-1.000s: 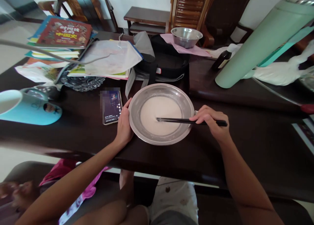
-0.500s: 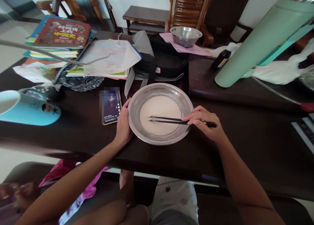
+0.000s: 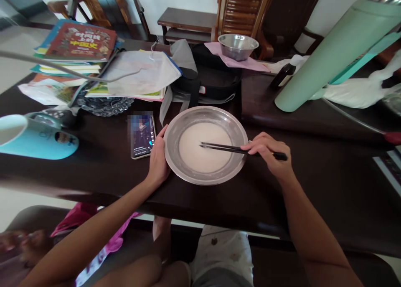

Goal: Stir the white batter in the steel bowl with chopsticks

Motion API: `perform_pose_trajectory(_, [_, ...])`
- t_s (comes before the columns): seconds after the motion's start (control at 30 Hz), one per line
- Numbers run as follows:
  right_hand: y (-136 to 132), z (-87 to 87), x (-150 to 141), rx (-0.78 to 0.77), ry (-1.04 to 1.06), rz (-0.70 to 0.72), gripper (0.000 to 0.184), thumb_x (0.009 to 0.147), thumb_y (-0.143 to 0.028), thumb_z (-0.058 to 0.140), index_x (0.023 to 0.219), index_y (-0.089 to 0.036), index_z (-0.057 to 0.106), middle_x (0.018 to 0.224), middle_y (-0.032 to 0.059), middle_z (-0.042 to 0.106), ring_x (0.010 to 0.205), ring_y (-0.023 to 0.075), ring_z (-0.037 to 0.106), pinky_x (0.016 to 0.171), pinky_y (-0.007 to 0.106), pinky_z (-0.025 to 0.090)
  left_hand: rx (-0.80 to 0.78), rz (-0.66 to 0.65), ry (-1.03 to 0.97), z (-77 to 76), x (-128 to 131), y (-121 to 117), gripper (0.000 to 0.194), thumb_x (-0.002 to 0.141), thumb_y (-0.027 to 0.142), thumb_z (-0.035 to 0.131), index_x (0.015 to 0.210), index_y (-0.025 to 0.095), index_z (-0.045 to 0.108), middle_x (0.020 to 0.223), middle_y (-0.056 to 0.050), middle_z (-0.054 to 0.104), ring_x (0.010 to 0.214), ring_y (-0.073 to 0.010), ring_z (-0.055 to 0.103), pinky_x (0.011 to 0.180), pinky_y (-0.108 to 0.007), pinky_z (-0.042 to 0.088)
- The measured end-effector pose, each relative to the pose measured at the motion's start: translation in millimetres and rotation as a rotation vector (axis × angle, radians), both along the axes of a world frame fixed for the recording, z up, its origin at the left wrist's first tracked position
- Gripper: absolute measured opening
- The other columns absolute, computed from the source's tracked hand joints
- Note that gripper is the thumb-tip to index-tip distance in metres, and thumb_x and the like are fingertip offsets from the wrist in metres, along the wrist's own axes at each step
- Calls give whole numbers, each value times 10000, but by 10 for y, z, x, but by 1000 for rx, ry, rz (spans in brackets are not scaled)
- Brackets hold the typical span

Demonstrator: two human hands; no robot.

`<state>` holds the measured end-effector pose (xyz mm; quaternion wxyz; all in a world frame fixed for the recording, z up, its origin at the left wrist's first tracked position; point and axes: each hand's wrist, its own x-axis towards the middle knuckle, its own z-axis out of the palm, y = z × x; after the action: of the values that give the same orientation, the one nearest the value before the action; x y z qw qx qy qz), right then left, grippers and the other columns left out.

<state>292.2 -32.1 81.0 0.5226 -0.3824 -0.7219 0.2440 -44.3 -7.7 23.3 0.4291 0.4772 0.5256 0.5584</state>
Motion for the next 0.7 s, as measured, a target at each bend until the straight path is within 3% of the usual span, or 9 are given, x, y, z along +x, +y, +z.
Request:
perform_pose_trajectory(0.07, [-6, 4, 3, -14, 24, 32, 404, 1132, -405, 647, 800, -297, 850, 882, 21, 920, 747, 228, 752, 704, 419, 597, -9, 3, 0, -11, -5, 2, 728, 1053, 796, 538, 1567, 297, 674, 1731, -93, 619, 1617, -333, 551, 1380, -507, 389])
perform_pose_trajectory(0.17, [-6, 7, -12, -22, -31, 86, 358, 1116, -438, 676, 842, -306, 865, 909, 22, 926, 766, 236, 756, 731, 432, 611, -10, -3, 4, -16, -9, 4, 734, 1056, 801, 528, 1577, 303, 664, 1735, -93, 614, 1624, -329, 544, 1385, -506, 380])
perform_pose_trajectory(0.27, [-1, 6, -16, -7, -67, 28, 290, 1090, -441, 719, 884, -311, 878, 967, 27, 935, 806, 244, 766, 745, 435, 618, -1, -1, 14, -7, -7, 3, 738, 1057, 802, 521, 1572, 295, 669, 1729, -96, 620, 1620, -332, 546, 1384, -513, 381])
perform_pose_trajectory(0.37, [-5, 5, -7, -4, -7, -8, 372, 1114, -425, 676, 815, -301, 859, 904, 28, 925, 769, 238, 762, 712, 428, 606, -8, 5, 14, 6, 0, 0, 738, 1056, 798, 527, 1566, 285, 676, 1726, -102, 622, 1618, -341, 547, 1383, -520, 384])
perform_pose_trajectory(0.43, [-8, 7, -10, -15, 10, 36, 416, 1131, -426, 644, 792, -296, 848, 866, 24, 917, 740, 231, 754, 701, 425, 602, -5, -1, -1, 13, 6, -1, 736, 1056, 798, 527, 1567, 290, 677, 1718, -99, 630, 1614, -344, 553, 1375, -518, 401])
perform_pose_trajectory(0.53, [-3, 11, -20, -12, -49, 86, 339, 1106, -433, 688, 851, -301, 868, 907, 23, 926, 763, 232, 750, 716, 426, 610, 3, 3, -8, 19, 12, -2, 732, 1052, 800, 537, 1554, 289, 688, 1685, -99, 662, 1591, -347, 577, 1362, -520, 421])
perform_pose_trajectory(0.6, [2, 11, -14, 1, -71, 51, 286, 1088, -424, 720, 881, -304, 878, 953, 27, 934, 790, 239, 753, 725, 430, 614, -3, 12, -7, 19, 11, -1, 732, 1045, 802, 549, 1546, 287, 694, 1683, -99, 664, 1588, -349, 579, 1369, -528, 408])
perform_pose_trajectory(0.7, [0, 7, 6, 2, -21, -3, 356, 1114, -404, 674, 831, -302, 864, 927, 27, 929, 772, 237, 753, 707, 431, 605, -9, 12, -8, 18, 7, 2, 737, 1036, 806, 554, 1547, 293, 690, 1713, -99, 637, 1607, -348, 559, 1378, -534, 389])
